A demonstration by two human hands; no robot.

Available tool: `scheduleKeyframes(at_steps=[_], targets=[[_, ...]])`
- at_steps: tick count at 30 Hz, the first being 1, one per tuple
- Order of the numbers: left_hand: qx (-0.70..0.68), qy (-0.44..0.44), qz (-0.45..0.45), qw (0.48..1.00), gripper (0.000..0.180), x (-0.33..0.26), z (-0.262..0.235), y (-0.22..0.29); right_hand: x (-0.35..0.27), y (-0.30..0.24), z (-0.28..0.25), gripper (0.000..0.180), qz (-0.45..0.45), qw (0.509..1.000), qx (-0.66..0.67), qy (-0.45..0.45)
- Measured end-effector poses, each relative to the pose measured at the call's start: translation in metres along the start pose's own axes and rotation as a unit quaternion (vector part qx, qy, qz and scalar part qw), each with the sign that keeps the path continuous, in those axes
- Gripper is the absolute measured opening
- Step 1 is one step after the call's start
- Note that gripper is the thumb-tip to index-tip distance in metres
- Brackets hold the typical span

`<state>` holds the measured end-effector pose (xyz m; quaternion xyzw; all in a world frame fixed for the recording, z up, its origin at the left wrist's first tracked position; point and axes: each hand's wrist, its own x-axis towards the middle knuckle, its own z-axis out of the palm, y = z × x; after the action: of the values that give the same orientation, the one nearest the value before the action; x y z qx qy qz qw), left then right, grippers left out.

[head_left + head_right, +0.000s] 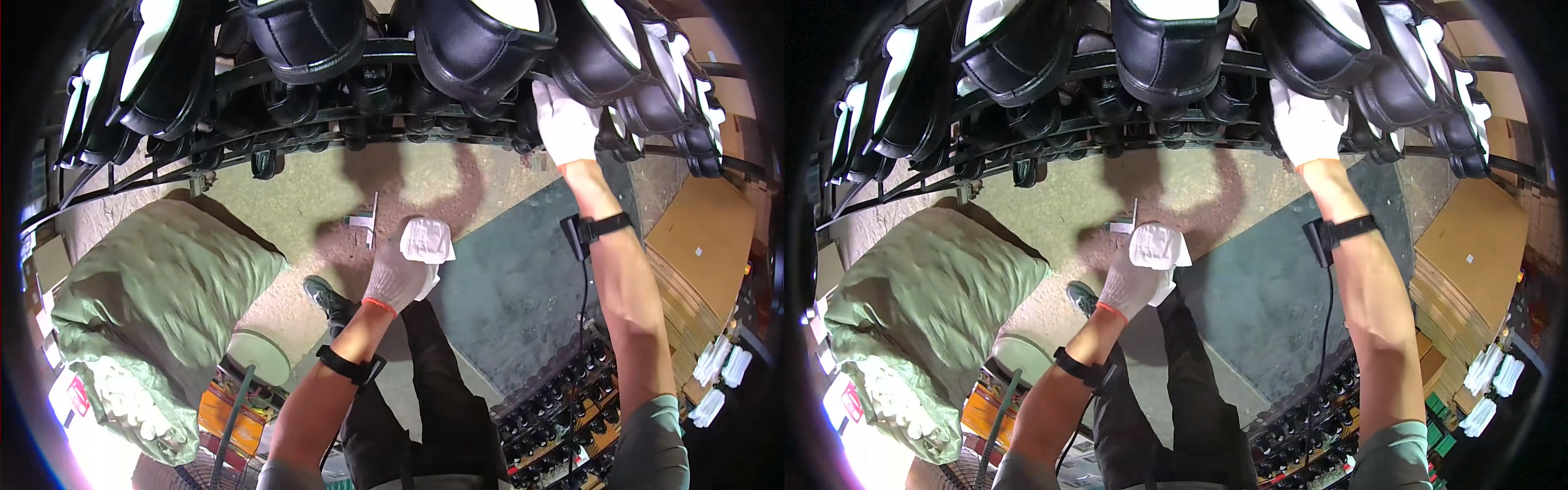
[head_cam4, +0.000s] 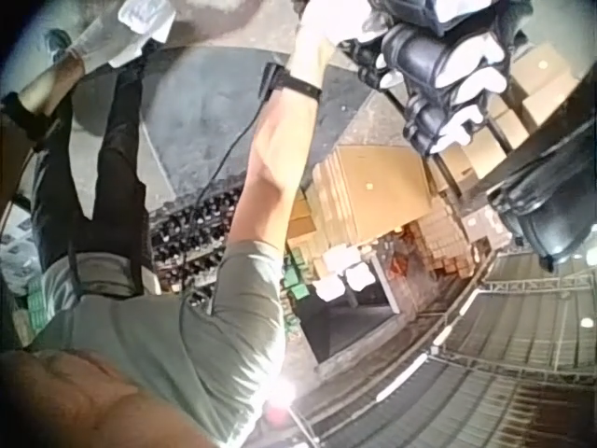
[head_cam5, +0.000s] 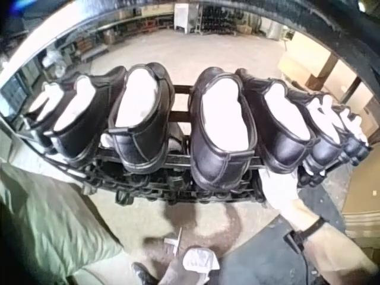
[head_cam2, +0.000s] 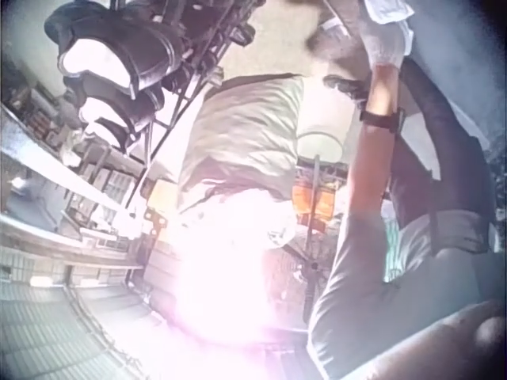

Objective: Packing black leather shoes with white protective paper or forms.

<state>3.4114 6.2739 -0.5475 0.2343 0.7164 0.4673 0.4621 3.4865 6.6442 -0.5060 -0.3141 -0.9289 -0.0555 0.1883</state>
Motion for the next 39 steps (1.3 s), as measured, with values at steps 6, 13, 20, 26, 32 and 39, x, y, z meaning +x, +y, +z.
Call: scheduleKeyframes(at_steps=[6,13,20,26,32,39], targets=[[-0.031,-0.005,0.005,0.999,0.042,0.004,-0.014,0.018,-0.098,-0.115,-0.077,0.055,0.098,0.811,0.487,-0.309],[0.37,0.096,0.254,0.888,0.041,0.034,-0.009,0.068,-0.1,-0.109,-0.1,0.076,0.356,0.45,0.669,-0.473],[0.117,-0.247,0.135,0.952,0.036,0.052,-0.026,0.055,-0.056,-0.116,-0.147,0.085,-0.137,0.828,0.415,-0.35],[-0.183,-0.211,0.087,0.956,0.036,0.04,-0.036,0.065,-0.047,-0.101,-0.111,0.05,-0.008,0.861,0.476,-0.177],[-0.372,-0.16,-0.1,0.909,0.058,0.055,-0.021,0.061,0.01,-0.065,-0.001,0.031,0.23,0.834,0.473,0.165],[-0.387,0.002,-0.152,0.91,0.062,0.03,-0.028,0.042,0.031,-0.094,0.01,0.032,0.0,0.996,-0.002,-0.087]])
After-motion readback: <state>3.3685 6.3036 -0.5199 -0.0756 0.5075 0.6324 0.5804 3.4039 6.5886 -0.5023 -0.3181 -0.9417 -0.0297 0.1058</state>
